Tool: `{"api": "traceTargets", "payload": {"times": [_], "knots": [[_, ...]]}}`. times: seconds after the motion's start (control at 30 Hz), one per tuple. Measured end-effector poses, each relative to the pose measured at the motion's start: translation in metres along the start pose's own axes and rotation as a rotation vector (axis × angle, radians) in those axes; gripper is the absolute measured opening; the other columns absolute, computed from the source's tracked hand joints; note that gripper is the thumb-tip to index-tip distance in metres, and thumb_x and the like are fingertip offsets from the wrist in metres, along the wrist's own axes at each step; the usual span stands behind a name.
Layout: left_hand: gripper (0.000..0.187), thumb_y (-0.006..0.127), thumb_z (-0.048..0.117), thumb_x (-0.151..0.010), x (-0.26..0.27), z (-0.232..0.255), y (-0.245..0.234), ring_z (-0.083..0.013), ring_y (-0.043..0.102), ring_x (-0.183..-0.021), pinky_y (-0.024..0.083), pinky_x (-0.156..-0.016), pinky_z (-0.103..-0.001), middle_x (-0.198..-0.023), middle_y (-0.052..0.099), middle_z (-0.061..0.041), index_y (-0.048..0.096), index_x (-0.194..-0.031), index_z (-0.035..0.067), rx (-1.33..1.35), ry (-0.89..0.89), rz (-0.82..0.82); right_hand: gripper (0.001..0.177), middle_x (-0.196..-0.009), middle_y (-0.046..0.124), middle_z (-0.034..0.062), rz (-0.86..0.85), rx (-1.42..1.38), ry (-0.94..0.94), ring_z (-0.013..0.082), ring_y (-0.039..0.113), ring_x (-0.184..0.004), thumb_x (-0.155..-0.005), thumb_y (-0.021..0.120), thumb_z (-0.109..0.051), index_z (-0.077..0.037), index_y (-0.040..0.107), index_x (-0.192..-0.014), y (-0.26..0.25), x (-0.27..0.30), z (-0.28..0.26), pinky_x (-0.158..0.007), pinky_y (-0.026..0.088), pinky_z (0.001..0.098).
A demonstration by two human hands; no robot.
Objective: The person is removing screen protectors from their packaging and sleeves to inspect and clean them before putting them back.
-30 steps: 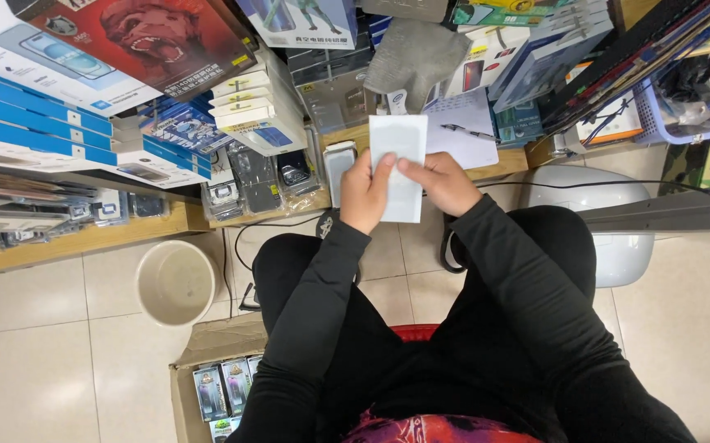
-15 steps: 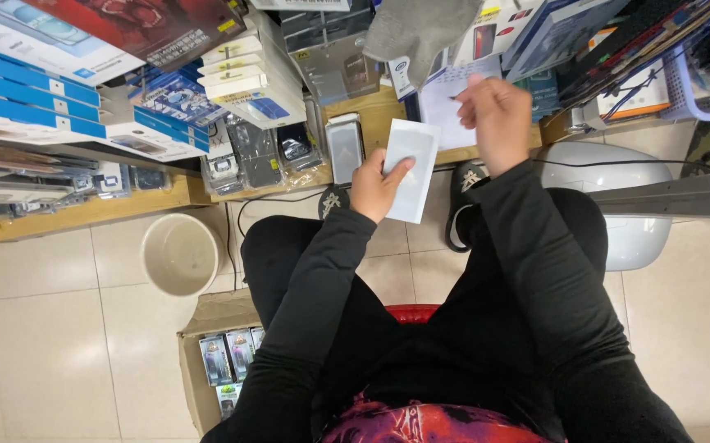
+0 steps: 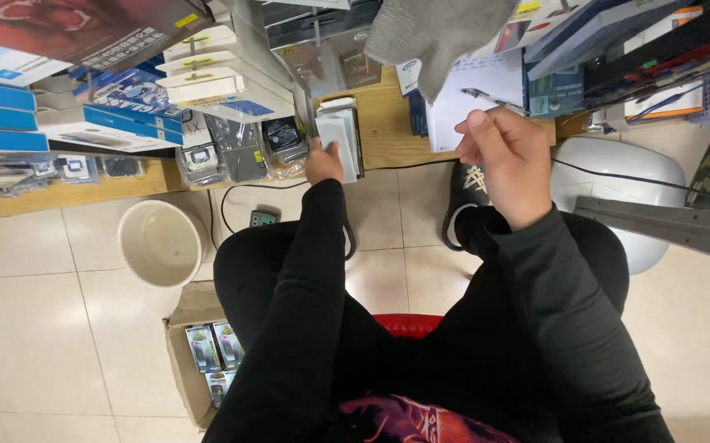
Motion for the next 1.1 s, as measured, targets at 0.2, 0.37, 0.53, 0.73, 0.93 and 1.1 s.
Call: {"api": "traceTargets", "payload": {"times": [0.2, 0.37, 0.53, 0.73, 0.93, 1.1], "knots": [[0.057, 0.076, 0.025, -0.083, 0.023, 0.014, -0.007, -0.0345, 0.062, -0.101, 0.057, -0.085, -0.046, -0.108, 0.053, -0.013, 0.045, -0.128, 0.010, 0.033, 0.110, 0.339, 0.026, -0.070, 0.065, 0.0125, -0.098, 0.059, 0.001, 0.0173, 0.065, -0.068, -0.107, 0.058, -0.018, -0.002, 0.069, -0.090, 0.021, -0.007, -0.016, -0.067, 0.057, 0.0304], [0.079, 0.069, 0.051, -0.085, 0.055, 0.049, -0.014, -0.0414, 0.045, -0.122, 0.049, -0.091, -0.054, -0.127, 0.040, -0.023, 0.032, -0.141, 0.009, -0.019, 0.153, 0.149, 0.026, -0.068, 0.066, 0.0110, -0.147, 0.129, -0.016, 0.0163, 0.066, -0.068, -0.105, 0.059, -0.017, -0.003, 0.070, -0.086, 0.031, -0.003, -0.022, -0.066, 0.056, 0.0302], [0.081, 0.075, 0.039, -0.087, 0.045, 0.046, -0.012, -0.0443, 0.045, -0.126, 0.047, -0.096, -0.056, -0.131, 0.041, -0.027, 0.027, -0.147, 0.012, 0.033, 0.121, 0.085, 0.025, -0.064, 0.064, 0.0096, -0.169, 0.205, -0.048, 0.0143, 0.062, -0.062, -0.105, 0.060, -0.016, -0.005, 0.071, -0.084, 0.029, -0.002, -0.021, -0.059, 0.051, 0.0271], [0.085, 0.078, 0.038, -0.083, 0.032, 0.035, -0.010, -0.0350, 0.048, -0.123, 0.053, -0.091, -0.049, -0.127, 0.043, -0.019, 0.026, -0.148, 0.016, 0.049, 0.065, 0.024, 0.024, -0.063, 0.064, 0.0098, -0.147, 0.202, -0.074, 0.0143, 0.060, -0.059, -0.104, 0.061, -0.014, -0.004, 0.071, -0.084, 0.028, -0.005, -0.023, -0.059, 0.051, 0.0274], [0.087, 0.076, 0.031, -0.080, 0.049, 0.051, -0.031, -0.0365, 0.050, -0.118, 0.052, -0.086, -0.051, -0.127, 0.041, -0.021, 0.026, -0.149, 0.014, -0.022, 0.041, 0.016, 0.020, -0.061, 0.063, 0.0094, -0.143, 0.218, -0.051, 0.0136, 0.054, -0.053, -0.101, 0.064, -0.015, -0.006, 0.072, -0.085, 0.029, -0.004, -0.013, -0.054, 0.047, 0.0266], [0.102, 0.081, 0.036, -0.071, 0.042, 0.045, -0.028, -0.0360, 0.051, -0.110, 0.050, -0.087, -0.052, -0.118, 0.044, -0.015, 0.022, -0.151, 0.018, -0.160, 0.043, 0.157, 0.018, -0.060, 0.062, 0.0112, -0.143, 0.215, -0.075, 0.0144, 0.052, -0.052, -0.100, 0.062, -0.011, -0.005, 0.072, -0.086, 0.029, -0.003, -0.010, -0.053, 0.045, 0.0274]]}}
Point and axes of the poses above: each hand's wrist, its own x-axis away from the middle knuckle, its own y-axis out of the palm, z = x × y, the point moved 10 cm from there along -x, towards the middle knuckle
